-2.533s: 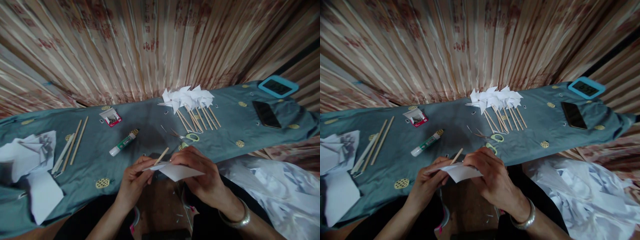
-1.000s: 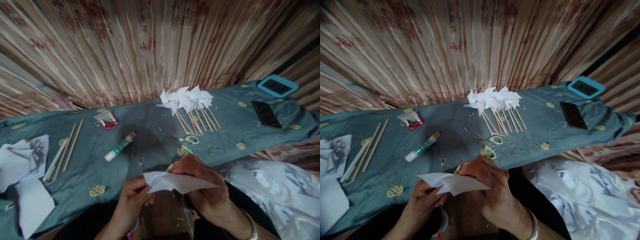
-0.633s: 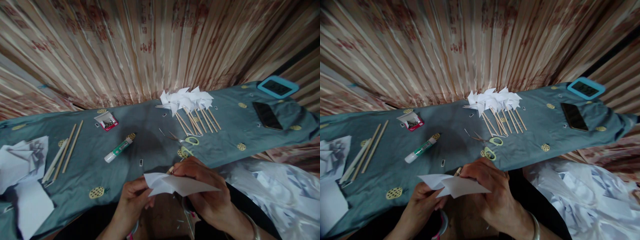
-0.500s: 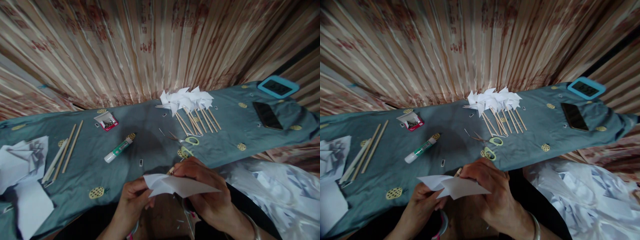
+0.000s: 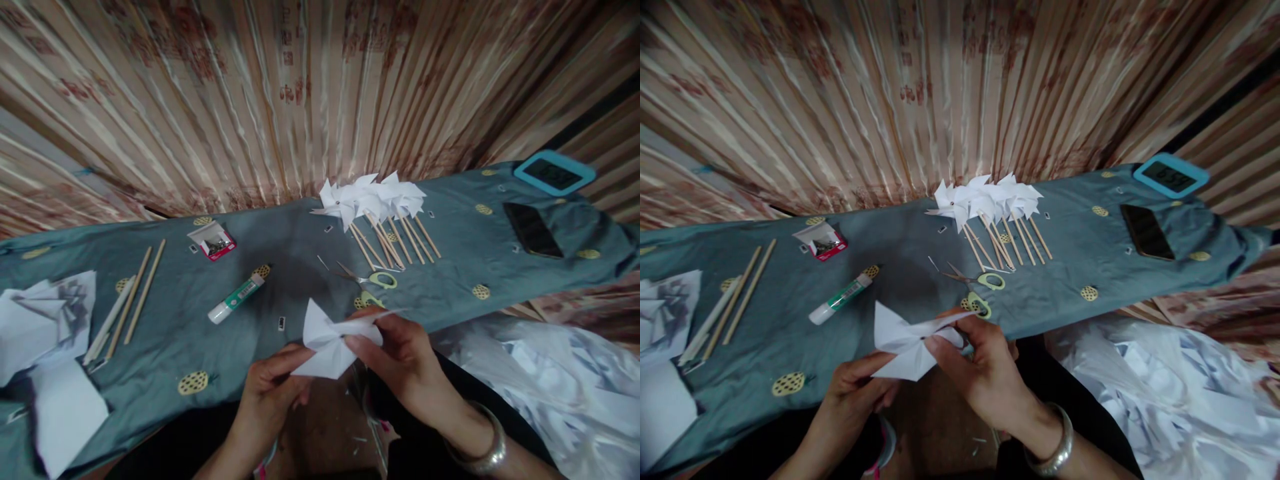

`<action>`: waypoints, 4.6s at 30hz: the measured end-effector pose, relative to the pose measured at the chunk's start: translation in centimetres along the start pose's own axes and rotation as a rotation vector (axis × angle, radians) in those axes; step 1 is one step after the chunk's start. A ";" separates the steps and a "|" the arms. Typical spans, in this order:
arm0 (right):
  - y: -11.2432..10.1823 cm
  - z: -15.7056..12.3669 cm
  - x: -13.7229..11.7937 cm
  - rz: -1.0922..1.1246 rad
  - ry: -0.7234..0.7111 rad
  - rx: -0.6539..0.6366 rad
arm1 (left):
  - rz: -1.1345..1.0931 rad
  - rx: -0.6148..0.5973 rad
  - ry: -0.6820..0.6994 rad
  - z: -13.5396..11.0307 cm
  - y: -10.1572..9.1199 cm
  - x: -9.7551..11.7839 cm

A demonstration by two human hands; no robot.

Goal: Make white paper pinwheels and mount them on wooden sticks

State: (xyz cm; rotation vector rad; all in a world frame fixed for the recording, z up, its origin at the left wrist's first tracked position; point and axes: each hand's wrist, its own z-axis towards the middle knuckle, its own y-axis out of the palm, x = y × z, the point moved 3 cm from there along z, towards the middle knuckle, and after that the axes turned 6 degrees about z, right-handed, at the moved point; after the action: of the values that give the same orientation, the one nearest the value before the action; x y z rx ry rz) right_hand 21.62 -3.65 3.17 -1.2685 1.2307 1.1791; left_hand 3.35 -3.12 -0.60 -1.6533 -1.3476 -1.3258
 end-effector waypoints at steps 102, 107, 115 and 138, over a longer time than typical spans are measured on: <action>7.2 9.3 2.1 -1.036 0.325 -0.878 | -0.649 0.353 -0.332 -4.2 0.7 -7.2; 7.1 9.0 2.0 -1.013 0.351 -0.851 | -0.654 0.345 -0.341 -4.2 0.7 -7.1; 7.3 8.9 1.4 -1.040 0.367 -0.831 | -0.649 0.374 -0.373 -4.1 0.6 -6.9; 7.6 8.8 0.6 -1.162 0.380 -0.832 | -0.599 0.375 -0.372 -4.3 0.6 -6.7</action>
State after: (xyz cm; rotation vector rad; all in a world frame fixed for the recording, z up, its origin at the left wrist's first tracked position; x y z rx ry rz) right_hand 13.92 5.05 1.92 -2.4091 -0.0049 0.5277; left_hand 2.71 -9.32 -5.56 -1.3198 -2.2848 -0.9891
